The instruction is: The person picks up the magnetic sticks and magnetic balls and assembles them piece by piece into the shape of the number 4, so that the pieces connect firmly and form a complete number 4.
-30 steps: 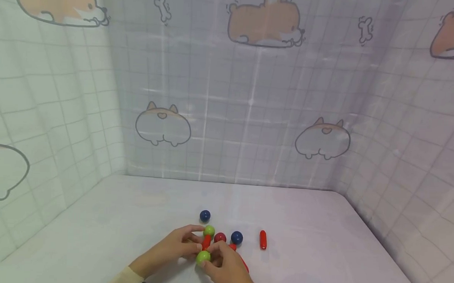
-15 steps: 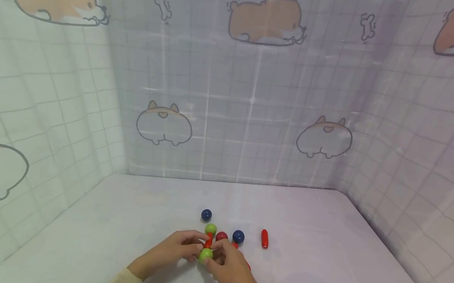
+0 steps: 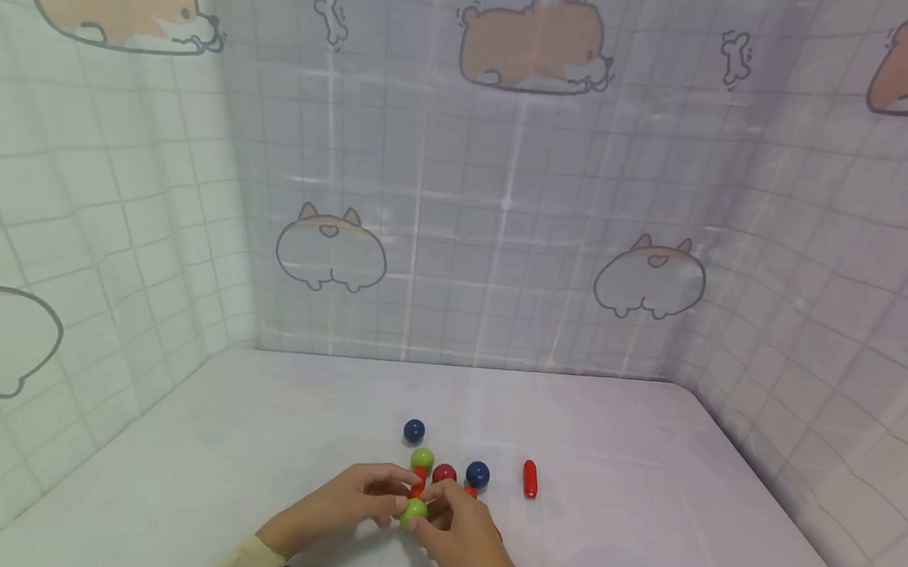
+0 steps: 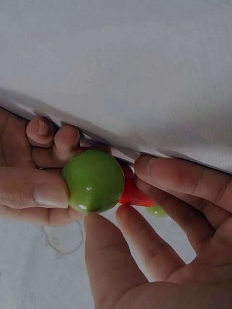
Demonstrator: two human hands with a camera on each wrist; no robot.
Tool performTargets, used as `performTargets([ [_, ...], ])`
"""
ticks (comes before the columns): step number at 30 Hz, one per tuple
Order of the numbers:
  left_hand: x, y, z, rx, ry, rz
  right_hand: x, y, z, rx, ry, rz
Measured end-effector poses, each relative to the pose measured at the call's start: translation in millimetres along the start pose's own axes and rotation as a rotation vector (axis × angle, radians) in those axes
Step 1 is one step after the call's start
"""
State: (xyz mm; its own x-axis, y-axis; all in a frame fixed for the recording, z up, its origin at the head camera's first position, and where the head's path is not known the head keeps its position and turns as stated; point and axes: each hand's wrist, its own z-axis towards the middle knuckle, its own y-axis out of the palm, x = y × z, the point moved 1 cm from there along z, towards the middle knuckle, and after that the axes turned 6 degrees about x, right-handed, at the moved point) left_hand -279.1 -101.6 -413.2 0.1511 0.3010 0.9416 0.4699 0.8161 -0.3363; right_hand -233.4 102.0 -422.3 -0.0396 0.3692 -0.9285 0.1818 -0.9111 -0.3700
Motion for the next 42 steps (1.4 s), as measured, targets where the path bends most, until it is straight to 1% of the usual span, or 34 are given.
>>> performTargets([
  [7,1.4,-2.6,-2.4,0.013,0.008,0.007,-4.5,1.8,0.5,0.015,-0.007,-0.022],
  [13,1.8,-3.4,-3.7,0.035,-0.008,0.013,-5.4,2.7,2.5,0.009,-0.002,-0.038],
  [16,1.1,-3.5,-3.1,0.039,-0.009,0.009,-5.6,2.5,4.5,0.004,0.007,-0.049],
  [20,-0.9,-2.3,-0.9,0.045,-0.007,0.028,-5.0,2.1,5.2,0.0,0.008,-0.064],
  [24,-3.6,-2.2,-1.3,0.052,-0.015,0.059,-3.3,2.4,3.3,-0.015,0.013,-0.034],
  [27,-5.3,-2.7,-3.5,0.045,0.0,0.064,-5.2,1.0,-3.2,-0.027,0.012,0.006],
  [29,-5.2,-2.6,-4.6,0.035,0.016,0.062,-9.4,-2.0,-10.3,-0.035,-0.027,0.014],
  [31,-3.1,-2.2,-5.0,0.032,0.028,0.065,-14.6,-6.4,-17.6,-0.037,-0.092,0.005],
  [32,-1.6,-1.9,-4.9,0.031,0.025,0.068,-16.6,-9.2,-20.7,-0.036,-0.126,-0.005],
  [34,1.4,-1.0,-4.1,0.033,0.021,0.083,-18.9,-15.5,-24.5,-0.026,-0.151,-0.014],
  [36,3.7,0.5,-2.8,0.037,0.008,0.102,-18.7,-22.5,-26.4,-0.004,-0.136,-0.016],
  [39,5.1,2.9,-0.4,0.044,-0.008,0.144,-16.1,-34.5,-27.1,0.027,-0.075,0.024],
  [42,5.7,4.9,1.6,0.052,-0.017,0.186,-13.2,-48.2,-26.9,0.066,-0.053,0.065],
])
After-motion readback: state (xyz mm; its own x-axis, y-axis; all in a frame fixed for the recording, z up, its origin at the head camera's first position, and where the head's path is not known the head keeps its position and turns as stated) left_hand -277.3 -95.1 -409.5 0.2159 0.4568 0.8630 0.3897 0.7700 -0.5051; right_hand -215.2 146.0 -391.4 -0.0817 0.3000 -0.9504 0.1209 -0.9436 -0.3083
